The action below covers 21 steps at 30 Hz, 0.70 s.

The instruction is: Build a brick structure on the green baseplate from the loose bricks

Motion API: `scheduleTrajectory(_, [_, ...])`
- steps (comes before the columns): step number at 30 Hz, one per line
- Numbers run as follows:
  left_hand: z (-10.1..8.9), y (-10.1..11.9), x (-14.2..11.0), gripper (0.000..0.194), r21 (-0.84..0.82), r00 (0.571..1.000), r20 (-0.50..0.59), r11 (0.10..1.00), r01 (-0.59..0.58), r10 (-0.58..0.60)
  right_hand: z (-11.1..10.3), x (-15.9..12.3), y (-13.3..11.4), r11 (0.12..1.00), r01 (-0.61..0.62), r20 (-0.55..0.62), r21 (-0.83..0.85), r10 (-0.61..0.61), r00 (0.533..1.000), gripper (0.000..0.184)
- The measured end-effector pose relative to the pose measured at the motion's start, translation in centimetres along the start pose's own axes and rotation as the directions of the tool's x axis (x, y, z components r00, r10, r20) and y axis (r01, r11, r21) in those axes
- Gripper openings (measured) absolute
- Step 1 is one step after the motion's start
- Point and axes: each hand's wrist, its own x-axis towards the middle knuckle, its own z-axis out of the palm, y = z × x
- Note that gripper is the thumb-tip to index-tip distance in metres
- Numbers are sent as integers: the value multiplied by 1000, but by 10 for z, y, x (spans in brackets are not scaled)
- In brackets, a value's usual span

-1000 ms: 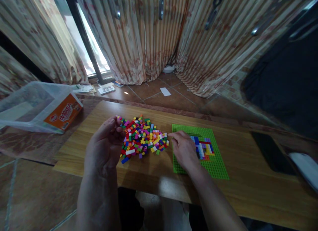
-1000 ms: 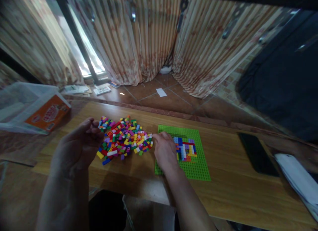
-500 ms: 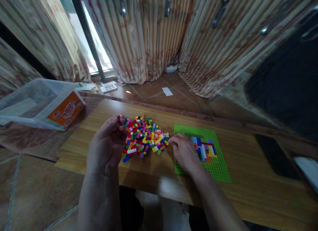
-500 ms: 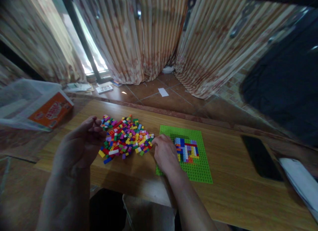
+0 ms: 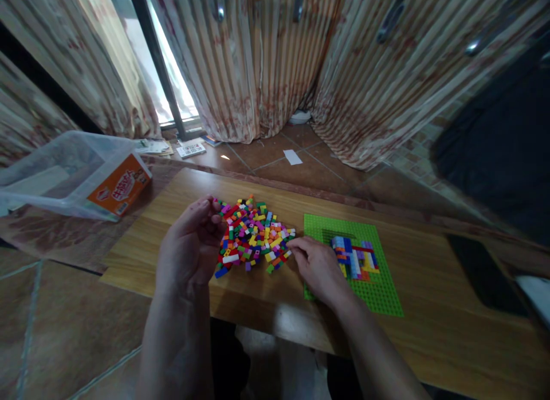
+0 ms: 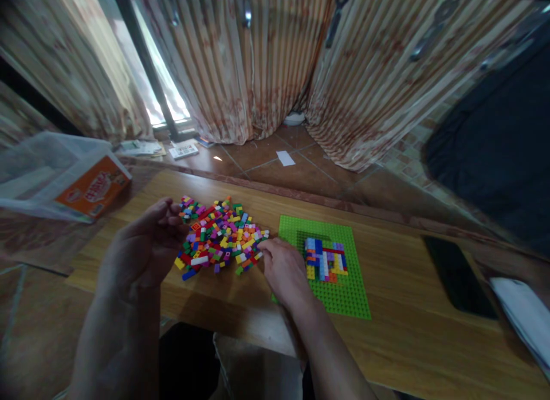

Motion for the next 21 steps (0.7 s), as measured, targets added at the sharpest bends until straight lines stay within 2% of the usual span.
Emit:
scheduleTrajectory(7, [-1, -1, 1, 15, -2, 1000, 14, 1000, -10, 10, 2, 2, 2, 998, 26, -26, -50, -27, 999, 28])
scheduleTrajectory(11, [-1, -2, 1, 16, -3, 1000, 6, 1000, -10, 10, 0, 1, 1, 999, 10, 19, -54, -9, 1000, 25])
scheduleTrajectory(16, [-1, -2, 1, 15, 0, 1000, 8, 1000, 0, 0, -2, 2, -1, 998, -47, 23, -50, 48, 999, 28])
scheduleTrajectory(21, [-1, -2, 1, 14, -1, 1000, 10, 1000, -10, 10, -2, 2, -2, 996, -30, 58, -79, 35, 998, 27])
